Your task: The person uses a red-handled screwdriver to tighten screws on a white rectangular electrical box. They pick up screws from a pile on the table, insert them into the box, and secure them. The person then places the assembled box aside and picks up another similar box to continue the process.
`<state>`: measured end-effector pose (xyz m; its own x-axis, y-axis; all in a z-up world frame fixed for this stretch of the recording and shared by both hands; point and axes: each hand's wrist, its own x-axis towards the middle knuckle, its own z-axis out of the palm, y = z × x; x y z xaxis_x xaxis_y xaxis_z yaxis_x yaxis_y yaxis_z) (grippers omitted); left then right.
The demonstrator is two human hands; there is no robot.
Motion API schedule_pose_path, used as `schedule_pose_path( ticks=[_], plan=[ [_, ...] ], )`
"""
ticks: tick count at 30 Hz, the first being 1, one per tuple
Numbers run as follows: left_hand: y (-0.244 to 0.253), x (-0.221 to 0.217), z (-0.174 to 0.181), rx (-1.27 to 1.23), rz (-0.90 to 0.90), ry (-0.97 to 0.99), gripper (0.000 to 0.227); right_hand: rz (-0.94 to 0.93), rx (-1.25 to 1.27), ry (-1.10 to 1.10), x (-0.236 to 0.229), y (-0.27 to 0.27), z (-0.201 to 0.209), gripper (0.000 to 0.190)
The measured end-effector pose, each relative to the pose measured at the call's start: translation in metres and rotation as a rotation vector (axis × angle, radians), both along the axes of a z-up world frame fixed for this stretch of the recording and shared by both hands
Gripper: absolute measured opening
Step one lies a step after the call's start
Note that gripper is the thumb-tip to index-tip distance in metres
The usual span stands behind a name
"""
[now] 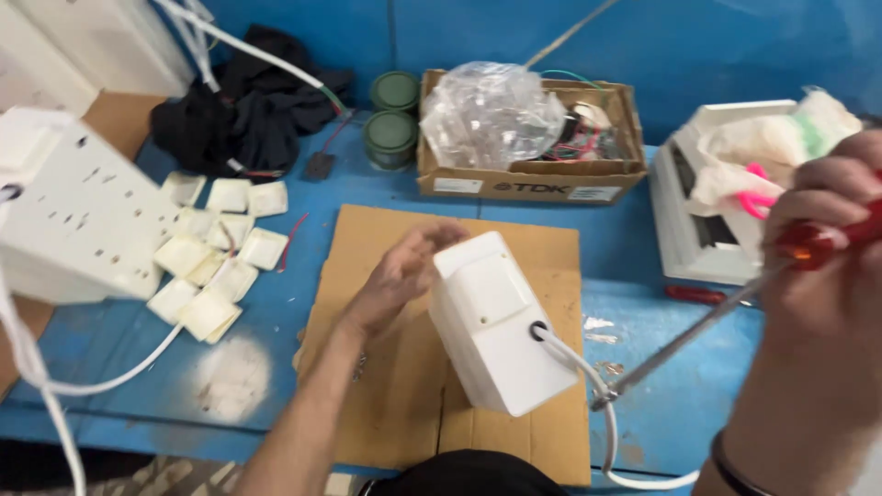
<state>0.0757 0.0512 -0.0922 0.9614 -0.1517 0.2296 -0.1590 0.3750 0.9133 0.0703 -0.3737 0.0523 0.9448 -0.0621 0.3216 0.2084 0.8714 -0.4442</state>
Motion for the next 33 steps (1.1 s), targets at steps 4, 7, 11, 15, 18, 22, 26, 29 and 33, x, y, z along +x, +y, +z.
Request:
schedule_pose_path(
  ticks=[4, 7, 11, 15, 18, 22, 26, 29, 33],
  plan=[
    [-0.001, 0.051, -0.017, 0.301, -0.718, 0.142, 0.105, -0.181, 0.01, 0.165, -0.026, 0.05, 0.032, 0.031],
    [-0.015, 0.06, -0.014, 0.478, -0.795, 0.11, 0.095, -0.211, 0.067, 0.205, -0.029, 0.044, 0.017, 0.036],
    [-0.027, 0.043, 0.011, 0.473, -0.663, -0.125, 0.093, -0.186, 0.092, 0.229, -0.032, 0.031, -0.011, 0.032],
    [-0.031, 0.021, 0.042, 0.445, -0.403, -0.127, 0.093, -0.146, 0.2, 0.307, -0.038, 0.015, -0.026, 0.035],
    [-0.03, 0.019, 0.084, 0.558, -0.326, -0.226, 0.091, -0.167, 0.25, 0.319, -0.043, -0.01, -0.043, 0.036],
    [-0.017, 0.034, 0.142, 0.789, -0.248, -0.58, 0.083, -0.147, 0.328, 0.194, -0.049, -0.058, -0.09, 0.035],
    [-0.016, 0.057, 0.161, 1.003, -0.255, -0.641, 0.081, -0.494, -0.02, 0.372, -0.06, -0.012, -0.072, 0.035],
    [-0.018, 0.074, 0.143, 1.356, -0.299, -0.609, 0.079, -0.517, -0.17, 0.452, -0.06, 0.01, -0.086, 0.036],
    [-0.03, 0.085, 0.096, 1.744, -0.347, -0.725, 0.075, -0.616, -0.578, 0.597, -0.06, 0.055, -0.085, 0.035]
  ],
)
